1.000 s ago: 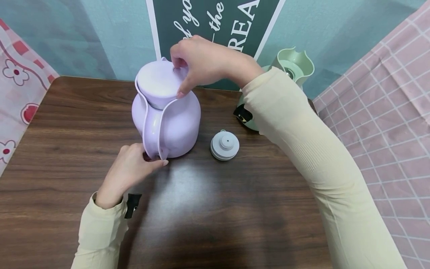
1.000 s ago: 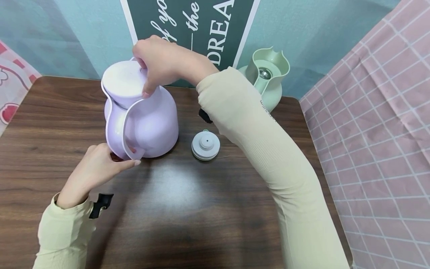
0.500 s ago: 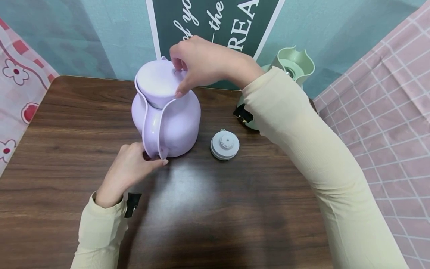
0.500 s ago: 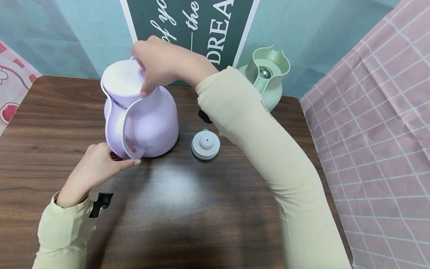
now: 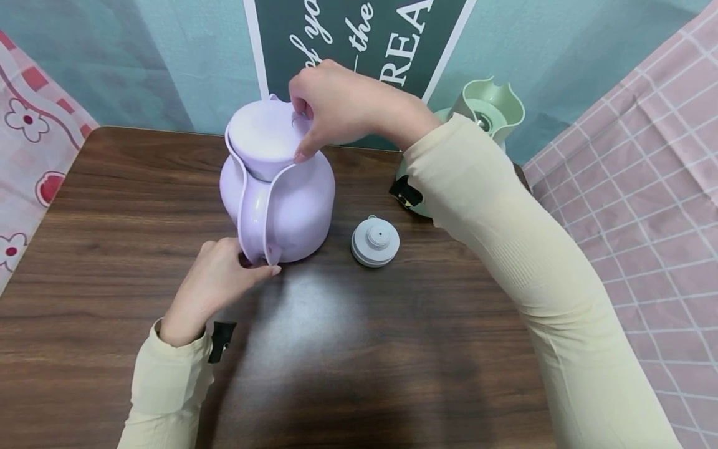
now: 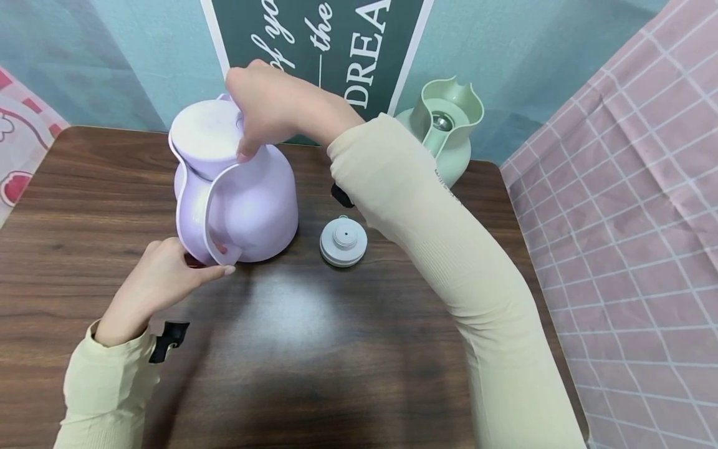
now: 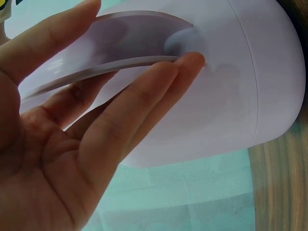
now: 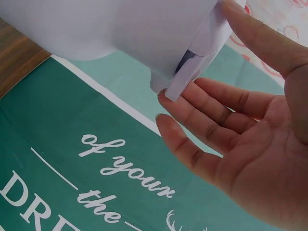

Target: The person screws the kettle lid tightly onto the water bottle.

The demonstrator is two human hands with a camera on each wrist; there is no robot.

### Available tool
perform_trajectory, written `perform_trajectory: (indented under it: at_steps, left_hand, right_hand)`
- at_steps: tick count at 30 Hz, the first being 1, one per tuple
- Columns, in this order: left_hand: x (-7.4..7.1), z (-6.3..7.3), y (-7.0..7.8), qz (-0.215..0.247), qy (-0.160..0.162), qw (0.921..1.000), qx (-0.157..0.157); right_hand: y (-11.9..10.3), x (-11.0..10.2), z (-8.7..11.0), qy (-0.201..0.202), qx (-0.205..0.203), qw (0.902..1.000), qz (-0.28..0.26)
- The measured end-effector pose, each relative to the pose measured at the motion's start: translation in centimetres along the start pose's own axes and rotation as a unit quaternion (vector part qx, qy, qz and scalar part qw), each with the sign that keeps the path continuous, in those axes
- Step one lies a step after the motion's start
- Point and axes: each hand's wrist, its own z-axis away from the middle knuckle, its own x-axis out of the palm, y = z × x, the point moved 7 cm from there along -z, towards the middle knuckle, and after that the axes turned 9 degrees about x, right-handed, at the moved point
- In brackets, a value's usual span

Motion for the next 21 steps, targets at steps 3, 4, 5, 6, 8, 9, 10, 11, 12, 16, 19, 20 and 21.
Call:
perform_trajectory:
  at_steps: [3,4,5,6,8,9,10,11,12,16,19,20,21]
  left_hand:
    - [0.01,-0.01,-0.08,0.001,-0.001,1.0,-0.001]
    - [0.02,-0.01,-0.11,0.002,-0.002,1.0,-0.001]
    - [0.02,-0.01,-0.13,0.003,-0.002,1.0,-0.001]
    - [0.02,0.01,-0.14,0.003,-0.002,1.0,-0.001]
    - [0.04,0.04,-0.15,0.003,-0.003,1.0,-0.002]
    - [0.06,0.06,-0.15,0.004,-0.004,1.0,-0.002]
    - [0.07,0.07,-0.14,0.004,-0.003,1.0,-0.002]
    - [0.06,0.08,-0.12,0.003,-0.002,1.0,-0.001]
    - [0.07,0.09,-0.11,0.003,-0.002,1.0,-0.001]
    - [0.12,0.1,-0.11,0.002,-0.003,1.0,-0.002]
    - [0.16,0.08,-0.07,0.003,-0.004,1.0,-0.001]
    - [0.16,0.07,-0.05,0.003,-0.003,1.0,0.0]
    - [0.16,0.06,-0.03,0.003,-0.003,1.0,0.001]
  right_hand:
    - [-0.17,0.15,0.09,0.003,0.003,1.0,0.0]
    - [-0.23,0.21,0.12,0.004,0.004,1.0,0.001]
    - [-0.28,0.27,0.14,0.005,0.006,1.0,0.002]
    - [-0.37,0.31,0.19,0.006,0.007,1.0,0.003]
    - [-0.45,0.37,0.24,0.006,0.01,0.9999,0.004]
    - [-0.48,0.39,0.27,0.007,0.012,0.9999,0.005]
    - [-0.5,0.38,0.28,0.008,0.012,0.9999,0.005]
    - [-0.52,0.38,0.28,0.009,0.013,0.9999,0.006]
    - [-0.54,0.37,0.29,0.009,0.013,0.9999,0.006]
    - [-0.58,0.39,0.3,0.012,0.016,0.9998,0.005]
    - [-0.58,0.39,0.33,0.014,0.018,0.9997,0.005]
    - [-0.58,0.38,0.34,0.014,0.018,0.9997,0.005]
    - [-0.57,0.36,0.35,0.014,0.016,0.9998,0.004]
